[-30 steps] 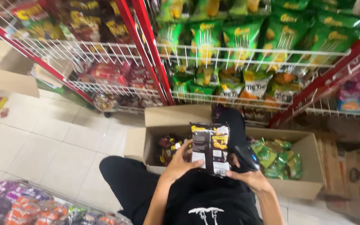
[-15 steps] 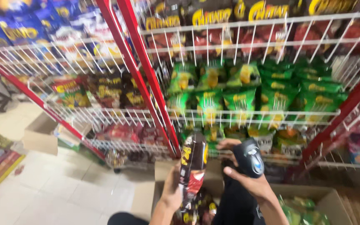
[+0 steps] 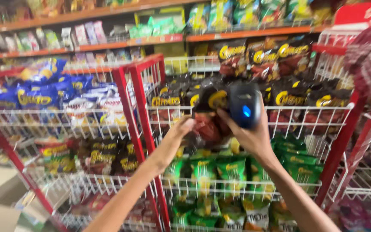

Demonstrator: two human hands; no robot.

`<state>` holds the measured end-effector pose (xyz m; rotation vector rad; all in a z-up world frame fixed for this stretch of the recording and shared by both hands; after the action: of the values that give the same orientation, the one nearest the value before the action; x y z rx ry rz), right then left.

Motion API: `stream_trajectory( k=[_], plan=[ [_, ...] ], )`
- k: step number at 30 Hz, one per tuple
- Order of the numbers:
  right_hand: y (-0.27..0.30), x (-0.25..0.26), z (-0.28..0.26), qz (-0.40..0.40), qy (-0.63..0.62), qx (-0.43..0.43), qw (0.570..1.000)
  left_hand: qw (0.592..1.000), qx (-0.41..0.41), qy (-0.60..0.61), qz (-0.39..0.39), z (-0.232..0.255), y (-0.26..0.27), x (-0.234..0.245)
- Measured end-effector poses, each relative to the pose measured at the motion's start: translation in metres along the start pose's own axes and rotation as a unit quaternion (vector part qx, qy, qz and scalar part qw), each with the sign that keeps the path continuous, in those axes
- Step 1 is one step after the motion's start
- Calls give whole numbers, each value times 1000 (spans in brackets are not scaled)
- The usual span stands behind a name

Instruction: The person sits on the floor to scan snack bags using a handheld barcode scanner before placing them onto the wire shelves of a display rack, subsequently using a cloth to wipe down parts of the shelf.

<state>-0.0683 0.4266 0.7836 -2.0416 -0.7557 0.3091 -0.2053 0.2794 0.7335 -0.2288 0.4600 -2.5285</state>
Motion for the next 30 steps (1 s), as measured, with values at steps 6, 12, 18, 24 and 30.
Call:
stream_trajectory(
  k=[6, 12, 18, 24, 30],
  plan=[
    [-130, -18, 28, 11, -57, 86, 995, 948, -259, -165, 84, 87, -115, 23],
    [-163, 8, 58, 74, 265, 292, 916, 893, -336, -248, 169, 75, -216, 70],
    [-150, -9, 179, -36, 537, 117, 834, 863, -277, -350, 236, 9, -292, 93],
    [-145, -9, 201, -28, 556, 123, 821, 851, -348, -317, 233, -40, -384, 138],
    [-145, -6, 190, -29, 557, 96, 824, 843, -163, -474, 195, -29, -381, 126]
  ],
)
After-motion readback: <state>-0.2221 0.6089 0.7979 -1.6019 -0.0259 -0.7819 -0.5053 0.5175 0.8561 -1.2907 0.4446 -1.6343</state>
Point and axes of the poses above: each hand's wrist, its own y-axis away from the middle knuckle, its own x-axis out of the back of the hand, z = x × y, the point moved 9 cm from there along -y, towards the middle knuckle, and after that the axes turned 9 degrees about y, right-handed, at the moved point
